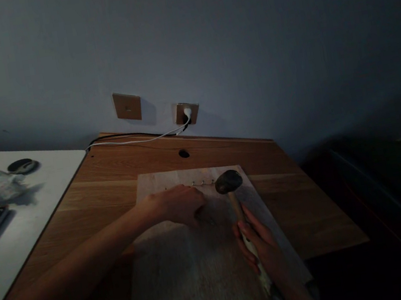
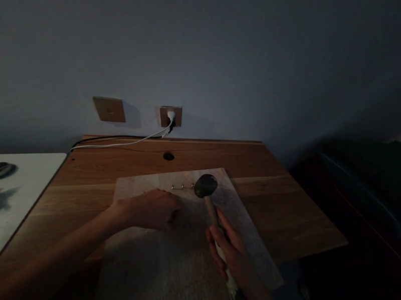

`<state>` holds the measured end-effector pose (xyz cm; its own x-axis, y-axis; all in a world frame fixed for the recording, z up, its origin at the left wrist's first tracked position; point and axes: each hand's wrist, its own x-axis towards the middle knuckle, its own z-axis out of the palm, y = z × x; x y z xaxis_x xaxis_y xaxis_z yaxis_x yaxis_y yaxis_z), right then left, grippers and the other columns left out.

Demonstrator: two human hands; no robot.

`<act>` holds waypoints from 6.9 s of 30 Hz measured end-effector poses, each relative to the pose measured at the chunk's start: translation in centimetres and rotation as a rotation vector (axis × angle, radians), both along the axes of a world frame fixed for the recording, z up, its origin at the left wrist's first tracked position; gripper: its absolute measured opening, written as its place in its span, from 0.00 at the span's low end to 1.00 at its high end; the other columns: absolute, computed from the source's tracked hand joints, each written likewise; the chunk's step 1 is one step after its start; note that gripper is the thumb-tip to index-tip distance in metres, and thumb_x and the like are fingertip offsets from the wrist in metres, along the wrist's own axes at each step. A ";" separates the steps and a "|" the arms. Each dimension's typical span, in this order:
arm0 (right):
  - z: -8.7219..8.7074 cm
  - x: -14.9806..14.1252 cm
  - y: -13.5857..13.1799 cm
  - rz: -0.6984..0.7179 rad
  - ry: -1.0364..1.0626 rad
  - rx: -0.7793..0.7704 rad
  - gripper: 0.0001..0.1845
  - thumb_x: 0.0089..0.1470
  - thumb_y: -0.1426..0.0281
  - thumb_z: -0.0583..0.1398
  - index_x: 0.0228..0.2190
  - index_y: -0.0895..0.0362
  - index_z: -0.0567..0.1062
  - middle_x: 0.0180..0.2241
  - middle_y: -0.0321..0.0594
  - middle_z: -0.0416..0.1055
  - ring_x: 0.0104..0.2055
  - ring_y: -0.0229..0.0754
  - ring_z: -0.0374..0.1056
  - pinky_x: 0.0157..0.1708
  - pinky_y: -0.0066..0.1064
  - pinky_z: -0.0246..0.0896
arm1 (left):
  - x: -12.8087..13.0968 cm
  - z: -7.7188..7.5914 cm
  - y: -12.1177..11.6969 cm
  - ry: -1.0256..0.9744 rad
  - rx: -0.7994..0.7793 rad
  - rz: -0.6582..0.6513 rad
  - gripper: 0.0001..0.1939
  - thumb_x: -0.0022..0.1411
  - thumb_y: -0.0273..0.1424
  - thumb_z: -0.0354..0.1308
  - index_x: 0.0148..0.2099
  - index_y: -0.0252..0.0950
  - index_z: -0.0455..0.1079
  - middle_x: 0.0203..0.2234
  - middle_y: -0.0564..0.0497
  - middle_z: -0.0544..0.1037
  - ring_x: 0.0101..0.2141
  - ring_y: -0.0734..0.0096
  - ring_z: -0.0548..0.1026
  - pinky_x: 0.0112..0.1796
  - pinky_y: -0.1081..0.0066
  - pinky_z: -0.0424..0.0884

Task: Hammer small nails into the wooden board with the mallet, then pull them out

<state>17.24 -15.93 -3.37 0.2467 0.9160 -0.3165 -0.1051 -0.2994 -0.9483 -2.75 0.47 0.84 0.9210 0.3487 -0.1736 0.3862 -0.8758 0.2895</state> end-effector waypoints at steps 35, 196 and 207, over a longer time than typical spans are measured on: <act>0.4 -0.2 0.2 0.019 0.048 0.012 0.46 0.53 0.49 0.68 0.65 0.55 0.63 0.25 0.28 0.69 0.11 0.27 0.51 0.07 0.20 0.52 | -4.6 -0.6 6.0 -0.130 0.035 0.232 0.08 0.54 0.23 0.62 0.38 0.37 0.73 0.33 0.50 0.78 0.29 0.68 0.75 0.30 0.71 0.64; 2.1 2.3 1.4 0.006 0.015 0.081 0.36 0.58 0.53 0.66 0.64 0.47 0.66 0.30 0.32 0.71 0.13 0.26 0.51 0.07 0.20 0.49 | 0.3 -1.9 -1.9 -0.336 0.311 -0.213 0.06 0.59 0.32 0.67 0.39 0.39 0.76 0.35 0.47 0.78 0.34 0.61 0.76 0.37 0.62 0.70; 2.4 1.9 1.7 0.062 -0.007 0.091 0.32 0.62 0.54 0.64 0.63 0.46 0.65 0.33 0.32 0.70 0.13 0.26 0.53 0.07 0.19 0.52 | 0.9 -2.2 -3.3 -0.279 0.360 -0.235 0.03 0.62 0.25 0.64 0.36 0.39 0.74 0.32 0.49 0.81 0.34 0.63 0.78 0.35 0.64 0.70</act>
<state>19.18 -14.26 -1.00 0.1905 0.9544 -0.2299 -0.0827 -0.2177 -0.9725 -1.88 -2.81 -1.38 0.9759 0.1189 0.1831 0.1176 -0.9929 0.0178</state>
